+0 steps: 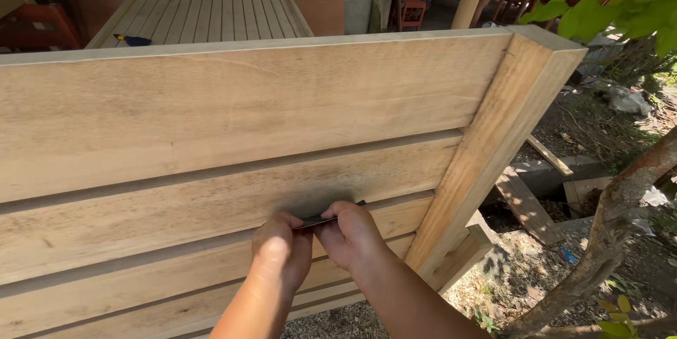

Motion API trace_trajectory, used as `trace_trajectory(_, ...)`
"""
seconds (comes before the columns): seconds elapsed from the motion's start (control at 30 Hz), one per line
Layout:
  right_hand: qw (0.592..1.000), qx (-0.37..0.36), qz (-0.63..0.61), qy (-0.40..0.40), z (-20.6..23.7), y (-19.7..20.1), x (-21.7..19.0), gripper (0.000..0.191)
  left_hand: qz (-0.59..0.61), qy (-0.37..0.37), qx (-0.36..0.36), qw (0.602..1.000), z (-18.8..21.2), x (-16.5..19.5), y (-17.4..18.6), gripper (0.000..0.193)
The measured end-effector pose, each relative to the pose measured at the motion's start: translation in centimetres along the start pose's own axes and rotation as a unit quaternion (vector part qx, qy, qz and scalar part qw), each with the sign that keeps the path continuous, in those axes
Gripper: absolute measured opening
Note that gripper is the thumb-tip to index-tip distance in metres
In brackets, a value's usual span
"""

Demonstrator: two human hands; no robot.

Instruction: The person sands a wooden headboard using sandpaper, moving the sandpaper back and forth across the slats and edges. The person switches between different pieces of sandpaper during the process.

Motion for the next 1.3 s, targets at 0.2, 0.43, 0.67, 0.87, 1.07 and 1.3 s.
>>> trace_trajectory(0.2,0.995,-0.019,0.042,0.085,4.9,7.8,-13.4,0.026,0.031,0.034,-0.118,0.992,1.8,-15.5,-8.3,0.016)
trace_trajectory(0.43,0.988,0.005,0.046,0.149,5.9,8.7,-14.0,0.031,0.072,0.06,-0.111,0.989,2.4,-16.2,-8.2,0.025)
trace_trajectory(0.67,0.992,-0.071,0.055,0.09,2.0,0.9,-3.7,0.026,0.07,0.006,-0.034,0.997,2.2,-3.3,-3.4,0.025)
trace_trajectory(0.87,0.998,-0.007,0.038,0.045,-4.1,-7.3,10.7,0.019,0.054,-0.054,0.05,0.996,-0.6,12.2,5.7,0.02)
trace_trajectory(1.07,0.997,-0.061,0.048,-0.02,-9.4,-17.5,27.4,0.022,0.033,-0.113,0.021,0.993,-2.0,29.2,13.5,0.023)
trace_trajectory(1.3,0.97,-0.172,0.095,-0.144,-9.7,-25.8,40.4,0.027,-0.029,-0.301,0.099,0.948,-1.6,38.5,20.9,0.037)
Point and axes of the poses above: each hand's wrist, its own z-axis away from the middle knuckle, its own y-axis out of the back of the hand, x = y × z, the point moved 8 cm from there along -z, towards the middle knuckle, and after that the axes turned 15 degrees about -y, right-handed, at the moved point
